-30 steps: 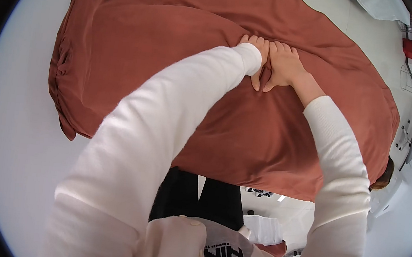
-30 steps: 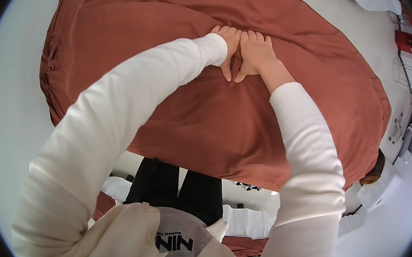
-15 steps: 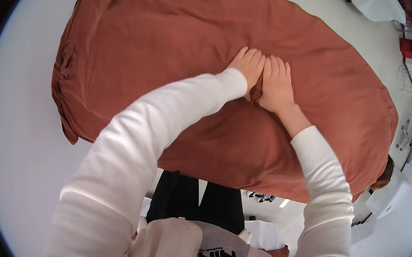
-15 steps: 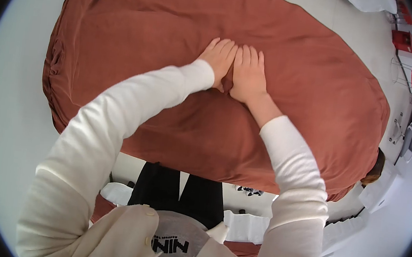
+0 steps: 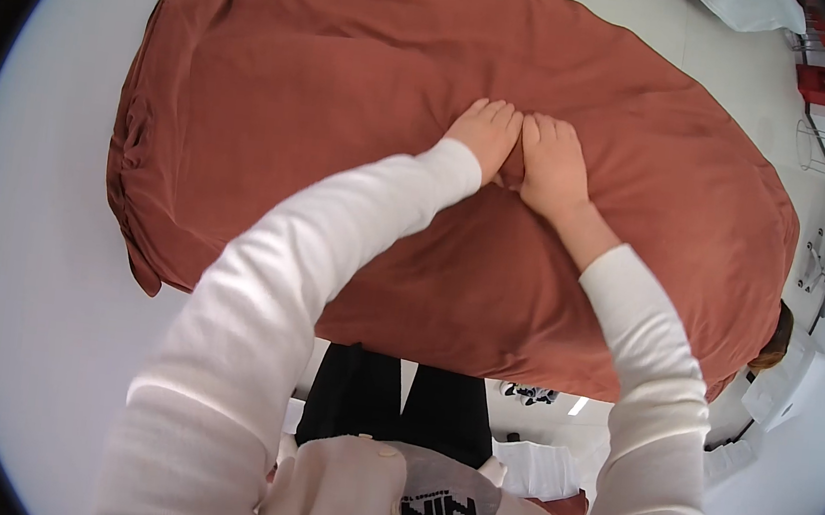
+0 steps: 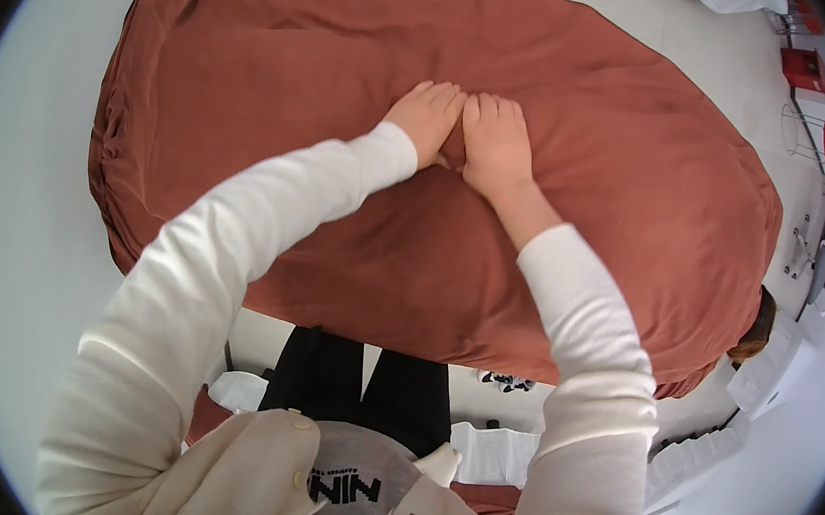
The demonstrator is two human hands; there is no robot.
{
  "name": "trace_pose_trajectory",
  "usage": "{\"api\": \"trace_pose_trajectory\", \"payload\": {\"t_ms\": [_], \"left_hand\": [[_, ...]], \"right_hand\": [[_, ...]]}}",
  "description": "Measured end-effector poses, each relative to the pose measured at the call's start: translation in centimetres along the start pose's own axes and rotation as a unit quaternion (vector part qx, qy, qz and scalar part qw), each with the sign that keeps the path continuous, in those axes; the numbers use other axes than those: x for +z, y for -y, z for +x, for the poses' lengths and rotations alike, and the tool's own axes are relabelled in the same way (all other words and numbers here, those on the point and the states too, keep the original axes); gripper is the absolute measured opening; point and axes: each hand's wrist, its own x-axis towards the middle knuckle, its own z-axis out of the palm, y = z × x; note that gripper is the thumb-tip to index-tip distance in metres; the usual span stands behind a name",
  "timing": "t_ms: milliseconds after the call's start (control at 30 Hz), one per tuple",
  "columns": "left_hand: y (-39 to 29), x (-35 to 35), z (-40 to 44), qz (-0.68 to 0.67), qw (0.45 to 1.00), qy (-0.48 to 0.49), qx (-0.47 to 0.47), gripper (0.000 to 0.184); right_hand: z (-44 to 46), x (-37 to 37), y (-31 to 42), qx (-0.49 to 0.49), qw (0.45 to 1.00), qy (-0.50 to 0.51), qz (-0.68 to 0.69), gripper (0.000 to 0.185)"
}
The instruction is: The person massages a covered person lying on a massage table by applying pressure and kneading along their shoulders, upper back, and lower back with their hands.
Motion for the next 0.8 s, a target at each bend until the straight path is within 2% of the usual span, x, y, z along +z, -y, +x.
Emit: {"api": "trace_pose_trajectory", "payload": {"t_ms": [33,133,167,200,267,300,333,400,500,567,633,667,733,767,800], "left_hand": [[-0.4,0.1,-0.6,0.006,1.000,0.004,-0.002,0.091],[-0.5,0.4,-0.8,0.005,1.000,-0.020,0.000,0.093],[-0.5,0.6,-0.6,0.033,0.999,0.001,-0.006,0.105],[-0.6,-0.7,0.1,0.032,0.999,0.007,-0.006,0.105],[-0.5,-2.8,2.4,0.033,0.984,0.171,-0.049,0.121],[0.1,-2.3,3.5,0.023,0.981,0.182,-0.056,0.131],[0.6,-2.3,4.3,0.023,0.982,0.181,-0.055,0.131],[1.5,-2.4,5.3,-0.019,0.969,0.241,-0.060,0.131],[1.7,-2.3,4.5,-0.030,0.980,0.187,-0.056,0.118],[1.5,-2.6,3.6,-0.044,0.985,0.161,-0.051,0.111],[0.9,-2.9,2.4,-0.068,0.988,0.126,-0.053,0.093],[0.7,-2.9,1.9,-0.067,0.989,0.124,-0.053,0.093],[0.5,-2.3,0.8,-0.093,0.993,0.061,-0.026,0.084],[0.5,-2.0,0.1,-0.101,0.995,0.019,-0.012,0.081],[0.5,-1.2,0.0,-0.099,0.995,0.016,-0.012,0.081]], "right_hand": [[-0.9,0.5,0.4,-0.009,0.999,-0.034,-0.029,0.076],[-1.3,1.6,0.9,0.005,0.996,-0.052,-0.068,0.082],[-1.2,2.0,1.0,0.005,0.997,-0.048,-0.063,0.082],[-0.4,1.8,1.3,0.022,0.996,-0.025,-0.080,0.088],[1.6,0.5,0.9,0.042,0.995,0.000,-0.096,0.094],[3.1,-0.6,0.3,0.045,0.990,0.095,-0.098,0.103],[4.3,-1.0,-0.4,0.046,0.976,0.188,-0.100,0.113],[5.6,-1.2,-0.9,0.041,0.970,0.214,-0.107,0.116],[5.8,-1.3,-0.6,0.061,0.962,0.235,-0.122,0.111],[4.8,-1.2,-0.4,0.053,0.977,0.177,-0.107,0.102],[3.6,-1.5,0.0,0.054,0.984,0.150,-0.085,0.097],[2.9,-1.8,0.2,0.052,0.989,0.124,-0.062,0.092],[1.6,-1.6,0.3,0.051,0.991,0.116,-0.045,0.086],[0.9,-0.8,0.1,0.024,0.997,0.054,-0.041,0.084],[0.3,0.3,-0.4,-0.004,0.999,-0.006,-0.035,0.083]]}}
